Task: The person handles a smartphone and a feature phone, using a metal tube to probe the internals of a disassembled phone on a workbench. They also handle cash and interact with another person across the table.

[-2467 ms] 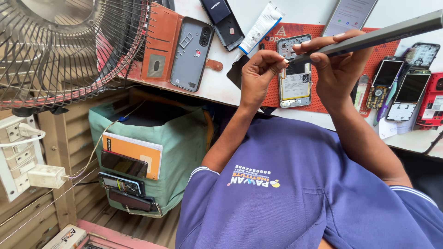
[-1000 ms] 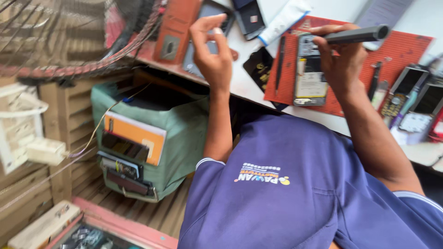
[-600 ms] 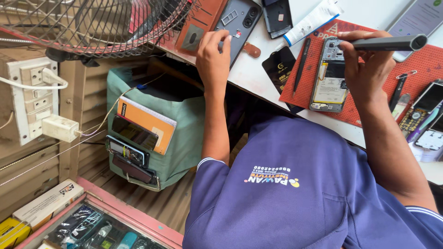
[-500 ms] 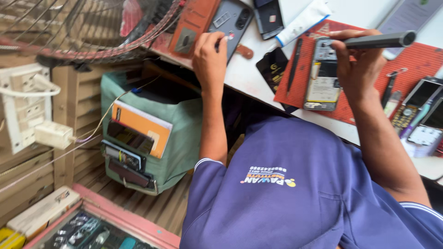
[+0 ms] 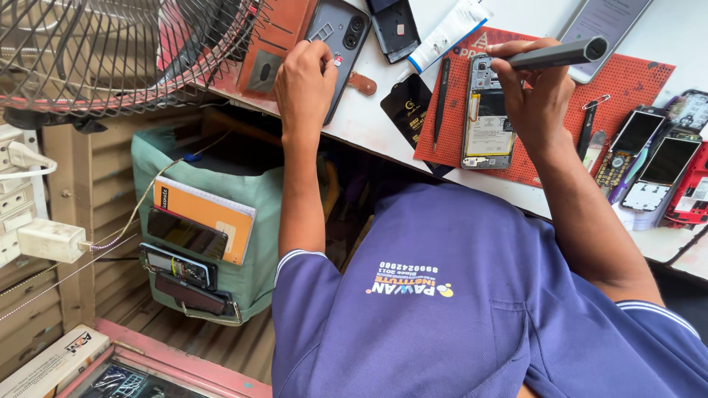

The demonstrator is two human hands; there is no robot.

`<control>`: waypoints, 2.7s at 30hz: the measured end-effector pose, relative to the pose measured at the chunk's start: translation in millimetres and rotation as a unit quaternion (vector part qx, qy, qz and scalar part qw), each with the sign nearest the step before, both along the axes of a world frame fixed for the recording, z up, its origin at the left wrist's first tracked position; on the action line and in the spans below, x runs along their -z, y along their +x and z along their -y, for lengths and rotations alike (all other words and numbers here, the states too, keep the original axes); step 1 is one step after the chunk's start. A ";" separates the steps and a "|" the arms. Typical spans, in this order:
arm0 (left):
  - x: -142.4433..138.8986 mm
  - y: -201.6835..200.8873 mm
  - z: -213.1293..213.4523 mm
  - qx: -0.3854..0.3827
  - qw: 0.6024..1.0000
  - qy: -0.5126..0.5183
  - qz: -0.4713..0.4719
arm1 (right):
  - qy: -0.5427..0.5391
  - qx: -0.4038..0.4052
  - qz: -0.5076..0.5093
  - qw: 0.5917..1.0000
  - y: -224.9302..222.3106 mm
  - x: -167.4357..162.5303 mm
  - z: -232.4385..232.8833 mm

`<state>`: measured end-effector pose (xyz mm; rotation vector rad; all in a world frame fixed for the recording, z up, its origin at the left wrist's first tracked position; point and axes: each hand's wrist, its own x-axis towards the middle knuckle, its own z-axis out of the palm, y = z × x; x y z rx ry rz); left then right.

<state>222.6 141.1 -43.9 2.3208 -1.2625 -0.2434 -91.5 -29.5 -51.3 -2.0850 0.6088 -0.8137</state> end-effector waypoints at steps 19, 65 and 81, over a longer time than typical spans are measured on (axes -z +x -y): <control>10.3 -8.5 -9.4 -0.090 0.979 -0.132 -0.125 | -0.021 -0.032 0.007 0.999 2.6 -0.9 4.6; -29.2 -224.5 -12.0 0.131 0.895 -0.192 -0.380 | 0.210 0.135 0.135 0.959 -83.2 -54.4 -112.2; -25.9 -228.7 -19.4 0.134 0.902 -0.212 -0.351 | 0.200 0.120 0.142 0.962 -90.4 -45.9 -122.2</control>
